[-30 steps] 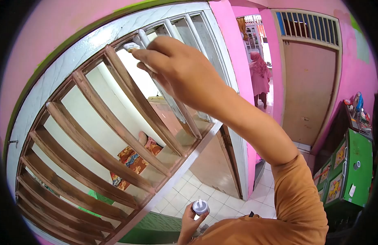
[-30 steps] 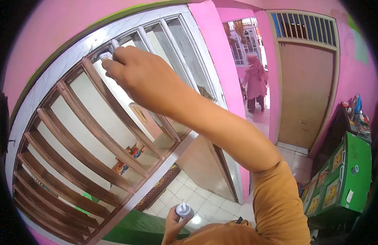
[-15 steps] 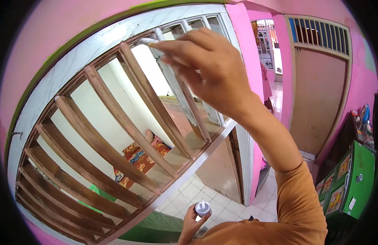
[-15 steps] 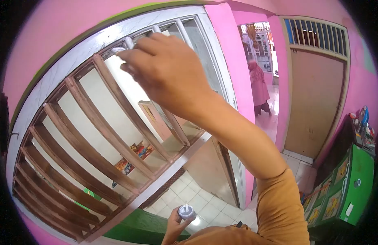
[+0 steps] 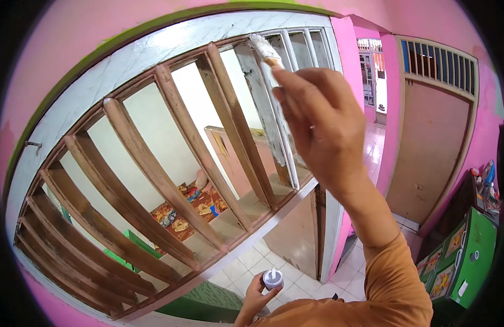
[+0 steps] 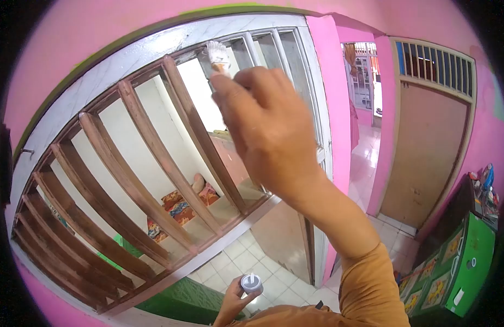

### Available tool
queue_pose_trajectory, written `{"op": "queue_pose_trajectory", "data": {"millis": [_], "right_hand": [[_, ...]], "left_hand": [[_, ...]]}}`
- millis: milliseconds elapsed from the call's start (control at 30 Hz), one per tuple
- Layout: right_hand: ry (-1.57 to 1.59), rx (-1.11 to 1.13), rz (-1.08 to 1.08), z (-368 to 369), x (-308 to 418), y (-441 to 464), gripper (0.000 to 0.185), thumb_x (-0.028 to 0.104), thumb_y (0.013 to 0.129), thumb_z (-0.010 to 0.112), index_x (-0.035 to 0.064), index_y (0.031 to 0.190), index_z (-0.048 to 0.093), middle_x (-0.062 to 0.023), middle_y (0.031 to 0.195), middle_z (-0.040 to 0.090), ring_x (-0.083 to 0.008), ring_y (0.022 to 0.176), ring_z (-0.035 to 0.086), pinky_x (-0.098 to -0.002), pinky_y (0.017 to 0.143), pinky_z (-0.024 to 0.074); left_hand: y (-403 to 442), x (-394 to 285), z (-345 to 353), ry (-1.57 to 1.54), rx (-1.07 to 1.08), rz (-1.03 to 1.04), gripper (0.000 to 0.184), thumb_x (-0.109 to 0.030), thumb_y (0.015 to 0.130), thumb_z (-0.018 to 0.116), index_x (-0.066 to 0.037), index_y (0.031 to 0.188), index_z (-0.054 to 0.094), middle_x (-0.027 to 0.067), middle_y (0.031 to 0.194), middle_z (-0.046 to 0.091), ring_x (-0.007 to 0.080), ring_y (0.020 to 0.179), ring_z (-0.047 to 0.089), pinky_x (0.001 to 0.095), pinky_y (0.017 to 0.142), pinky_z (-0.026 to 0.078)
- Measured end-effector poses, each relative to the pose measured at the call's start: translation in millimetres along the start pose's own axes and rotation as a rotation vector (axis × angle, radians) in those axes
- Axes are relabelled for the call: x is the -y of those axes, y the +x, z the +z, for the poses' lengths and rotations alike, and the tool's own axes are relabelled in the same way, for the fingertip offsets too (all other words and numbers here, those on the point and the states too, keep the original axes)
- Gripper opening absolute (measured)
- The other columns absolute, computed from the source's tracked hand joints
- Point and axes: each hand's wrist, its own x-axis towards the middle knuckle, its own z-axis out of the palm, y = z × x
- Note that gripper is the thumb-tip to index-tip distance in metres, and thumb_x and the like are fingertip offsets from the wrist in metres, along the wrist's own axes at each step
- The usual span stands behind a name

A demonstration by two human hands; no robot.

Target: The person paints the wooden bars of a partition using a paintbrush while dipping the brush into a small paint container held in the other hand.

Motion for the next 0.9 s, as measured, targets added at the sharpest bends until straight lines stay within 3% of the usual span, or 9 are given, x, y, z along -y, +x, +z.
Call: {"op": "queue_pose_trajectory", "data": {"millis": [33, 133, 433, 500, 767, 800, 900], "right_hand": [[0.056, 0.019, 0.03, 5.1, 7.3, -0.6, 0.028, 0.0, 0.082, 0.073, 0.0026, 0.11, 0.068, -0.0097, 0.092, 0.061, -0.0266, 0.077, 0.056, -0.0386, 0.065, 0.048], [0.106, -0.01, -0.076, 13.4, 11.5, 1.8, 0.035, -0.002, 0.08, 0.073, 0.0017, 0.114, 0.067, -0.0113, 0.096, 0.061, -0.027, 0.078, 0.056, -0.037, 0.065, 0.0485], [0.323, -0.02, -0.044, 5.3, 23.4, -1.3, 0.039, -0.007, 0.082, 0.075, 0.0048, 0.118, 0.071, -0.0103, 0.098, 0.067, -0.0215, 0.081, 0.066, -0.0307, 0.067, 0.0543], [0.28, 0.011, 0.108, 1.2, 11.4, -3.0, 0.035, -0.006, 0.084, 0.075, 0.0054, 0.117, 0.071, -0.0104, 0.099, 0.067, -0.0208, 0.082, 0.068, -0.0296, 0.068, 0.0556], [0.123, -0.017, 0.23, -23.9, -28.6, -20.0, 0.021, -0.005, 0.094, 0.067, 0.0006, 0.114, 0.07, -0.0098, 0.106, 0.068, -0.0153, 0.091, 0.066, -0.0242, 0.074, 0.0542], [0.154, -0.099, 0.176, -28.1, -33.8, -26.2, 0.023, -0.002, 0.089, 0.072, 0.0036, 0.112, 0.072, -0.0099, 0.097, 0.069, -0.0174, 0.081, 0.066, -0.0274, 0.068, 0.0521], [0.173, -0.059, 0.304, -64.8, -29.2, -59.4, 0.018, -0.003, 0.093, 0.067, -0.0035, 0.111, 0.068, -0.0102, 0.1, 0.071, -0.0162, 0.082, 0.066, -0.027, 0.068, 0.0517]], "left_hand": [[-1.2, -0.7, 0.1, 0.0, -0.003, -0.003, 0.064, -0.007, 0.086, 0.082, 0.006, 0.136, 0.045, 0.0123, 0.124, 0.061, 0.0184, 0.117, 0.061, 0.0325, 0.101, 0.049], [-4.1, -0.1, -1.8, 0.003, -0.012, -0.011, 0.063, -0.004, 0.085, 0.081, 0.007, 0.136, 0.044, 0.013, 0.125, 0.061, 0.0195, 0.118, 0.06, 0.0341, 0.103, 0.048], [-8.3, 13.6, -13.6, 0.039, 0.009, 0.045, 0.066, -0.01, 0.087, 0.082, 0.007, 0.137, 0.043, 0.0132, 0.125, 0.061, 0.0189, 0.117, 0.061, 0.0325, 0.1, 0.05], [-8.2, 13.2, -14.5, 0.025, 0.008, 0.059, 0.066, -0.01, 0.086, 0.082, 0.007, 0.137, 0.043, 0.0134, 0.125, 0.061, 0.0189, 0.117, 0.061, 0.0326, 0.1, 0.05], [0.1, 1.0, -5.7, 0.043, -0.009, 0.02, 0.066, -0.01, 0.085, 0.083, 0.006, 0.136, 0.045, 0.0116, 0.123, 0.062, 0.0169, 0.114, 0.062, 0.0305, 0.095, 0.05], [3.4, 8.2, -6.5, 0.041, -0.014, 0.026, 0.066, -0.009, 0.084, 0.083, 0.006, 0.136, 0.045, 0.0106, 0.122, 0.062, 0.016, 0.113, 0.061, 0.0302, 0.094, 0.05], [14.4, 19.4, -4.2, 0.04, 0.01, 0.06, 0.066, -0.008, 0.084, 0.083, 0.005, 0.137, 0.045, 0.0104, 0.122, 0.062, 0.0164, 0.113, 0.061, 0.0311, 0.096, 0.049]]}}
